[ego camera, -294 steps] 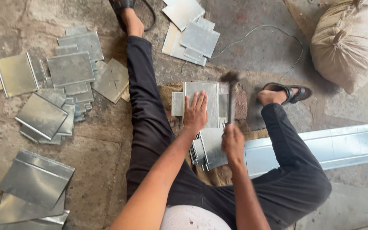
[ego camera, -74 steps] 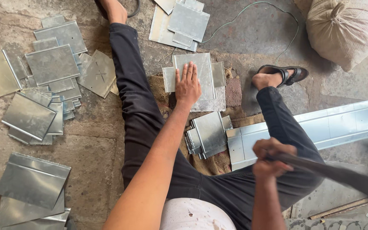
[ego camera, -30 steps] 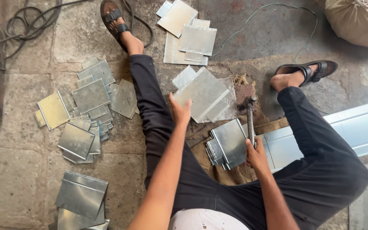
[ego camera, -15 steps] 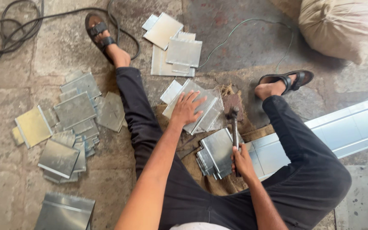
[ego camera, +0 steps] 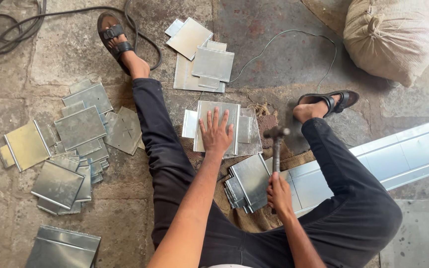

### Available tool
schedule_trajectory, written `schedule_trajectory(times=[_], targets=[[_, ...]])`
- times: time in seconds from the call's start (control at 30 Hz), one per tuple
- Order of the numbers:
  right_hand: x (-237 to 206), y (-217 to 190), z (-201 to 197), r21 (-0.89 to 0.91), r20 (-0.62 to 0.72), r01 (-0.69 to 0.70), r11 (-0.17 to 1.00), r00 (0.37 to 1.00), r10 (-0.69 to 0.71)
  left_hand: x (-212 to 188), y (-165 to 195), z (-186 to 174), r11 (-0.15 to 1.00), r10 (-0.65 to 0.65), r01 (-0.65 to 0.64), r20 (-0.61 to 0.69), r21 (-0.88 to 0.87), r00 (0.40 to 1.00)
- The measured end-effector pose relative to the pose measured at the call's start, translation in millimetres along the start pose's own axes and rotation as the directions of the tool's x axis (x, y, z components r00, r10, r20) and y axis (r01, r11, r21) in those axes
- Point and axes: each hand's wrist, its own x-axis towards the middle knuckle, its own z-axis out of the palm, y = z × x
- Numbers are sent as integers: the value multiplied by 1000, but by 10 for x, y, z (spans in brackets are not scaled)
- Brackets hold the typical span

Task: The person manipulates small square metal pieces by hand, using a hammer to straighten and flatten edges against a solid metal block, and organizes them on the ground.

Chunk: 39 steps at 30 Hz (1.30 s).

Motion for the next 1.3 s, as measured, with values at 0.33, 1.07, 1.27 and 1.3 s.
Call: schedule_trajectory(times=[0.33, 1.07, 1.27, 1.3], targets=[[-284, -511, -156, 116, 14, 881, 459, 461, -888, 66, 24, -71, 999, 27, -27, 15, 17, 1000], [188, -107, -120, -244, 58, 617, 748, 780, -623, 61, 4, 33, 999, 12, -12, -6, -35, 1000], [182, -209, -95, -343, 45, 284, 895, 957, -286, 30, 15, 2, 999, 12, -15, -96, -31, 995], [120, -302, -109, -264, 12, 228, 937, 972, -233, 31, 14, -20, 999, 7, -11, -108, -37, 994]])
